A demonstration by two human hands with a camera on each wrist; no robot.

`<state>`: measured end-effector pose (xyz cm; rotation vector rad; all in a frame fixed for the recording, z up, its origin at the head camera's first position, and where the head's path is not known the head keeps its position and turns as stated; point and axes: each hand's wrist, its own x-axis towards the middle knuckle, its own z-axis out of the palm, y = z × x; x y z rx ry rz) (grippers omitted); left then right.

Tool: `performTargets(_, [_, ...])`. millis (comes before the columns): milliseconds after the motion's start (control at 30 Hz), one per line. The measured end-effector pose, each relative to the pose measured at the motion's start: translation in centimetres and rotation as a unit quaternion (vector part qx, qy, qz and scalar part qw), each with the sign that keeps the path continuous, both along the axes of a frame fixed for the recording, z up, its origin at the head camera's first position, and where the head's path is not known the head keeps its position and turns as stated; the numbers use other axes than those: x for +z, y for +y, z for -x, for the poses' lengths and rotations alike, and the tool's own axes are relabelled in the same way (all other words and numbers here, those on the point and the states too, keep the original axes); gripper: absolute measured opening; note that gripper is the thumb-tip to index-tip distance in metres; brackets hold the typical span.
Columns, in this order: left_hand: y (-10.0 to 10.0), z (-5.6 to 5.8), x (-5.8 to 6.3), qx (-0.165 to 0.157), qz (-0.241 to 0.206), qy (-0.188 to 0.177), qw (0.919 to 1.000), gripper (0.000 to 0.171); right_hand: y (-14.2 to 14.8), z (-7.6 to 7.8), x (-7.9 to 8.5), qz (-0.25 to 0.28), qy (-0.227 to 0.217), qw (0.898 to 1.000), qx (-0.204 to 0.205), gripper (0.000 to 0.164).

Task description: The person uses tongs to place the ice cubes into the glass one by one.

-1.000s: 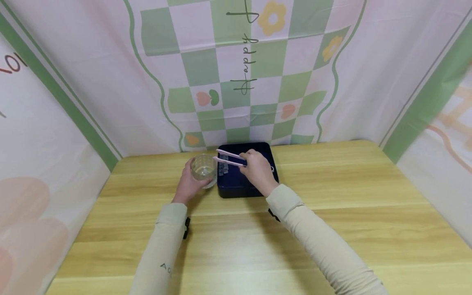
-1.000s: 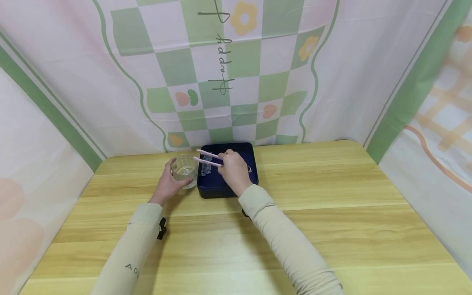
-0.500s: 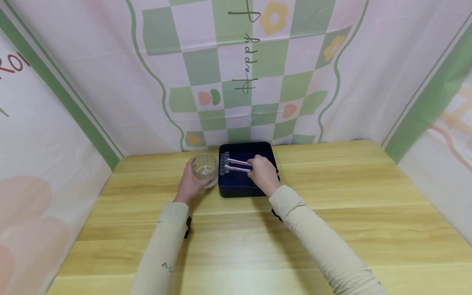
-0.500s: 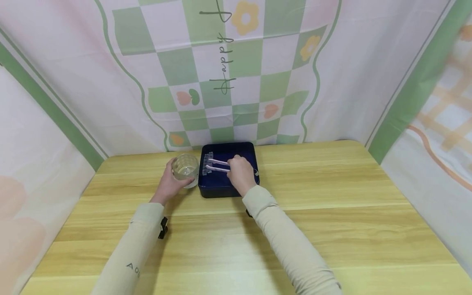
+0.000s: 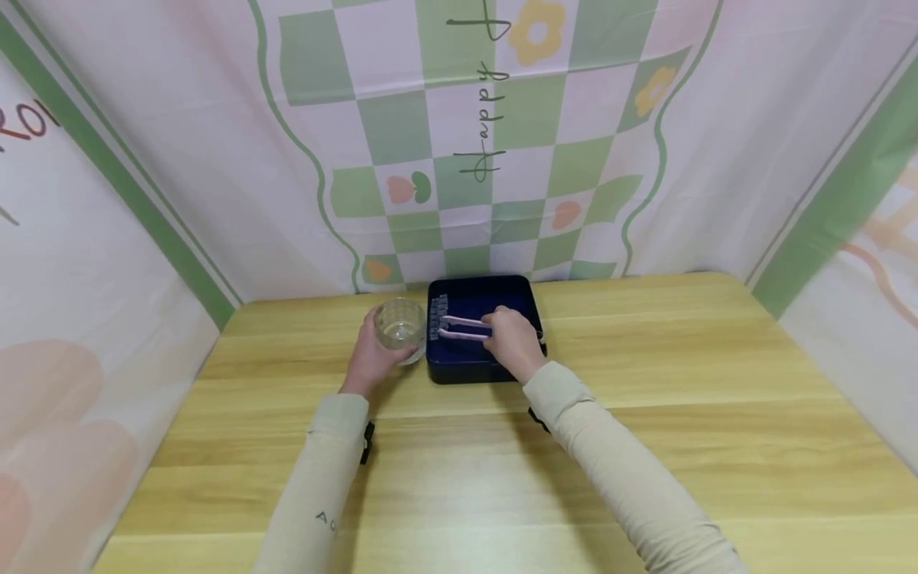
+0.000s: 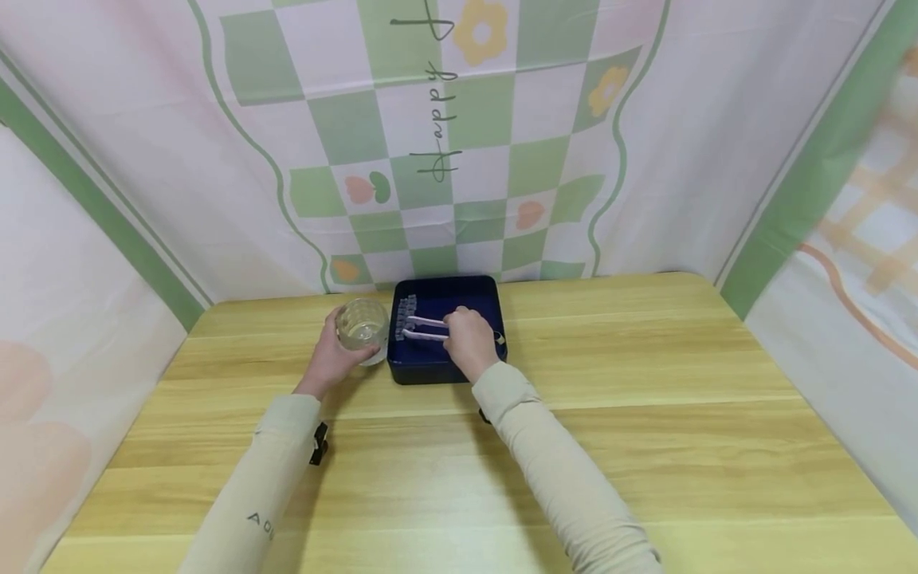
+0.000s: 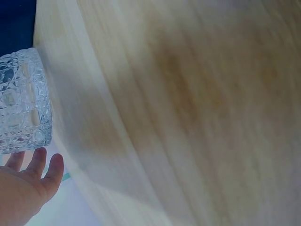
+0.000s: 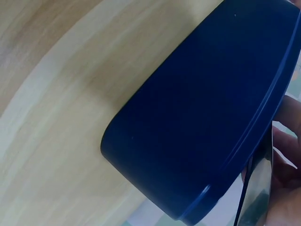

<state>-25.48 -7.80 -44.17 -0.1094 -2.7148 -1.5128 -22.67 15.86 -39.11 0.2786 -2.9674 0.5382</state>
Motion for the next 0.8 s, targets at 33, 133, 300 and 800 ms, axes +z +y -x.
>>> performTargets(33, [0.0,0.02,-0.03,0.0,-0.001,0.0,1.0,0.102,0.01,0.03,-0.05,-0.001,-0.001,1.0,0.001,0.031])
performTargets(133, [-0.02,0.08,-0.09,0.0,0.0,0.001,1.0,0.101,0.04,0.14,-0.18,-0.002,-0.008,1.0,0.005,0.031])
performTargets(300, [0.01,0.05,-0.01,0.001,0.006,0.0,1.0,0.101,0.04,0.29,-0.21,-0.006,-0.011,1.0,0.01,0.032])
performTargets(800, [0.12,-0.31,0.3,0.003,-0.001,0.001,1.0,0.1,0.05,0.51,-0.18,-0.027,-0.009,0.999,0.022,0.032])
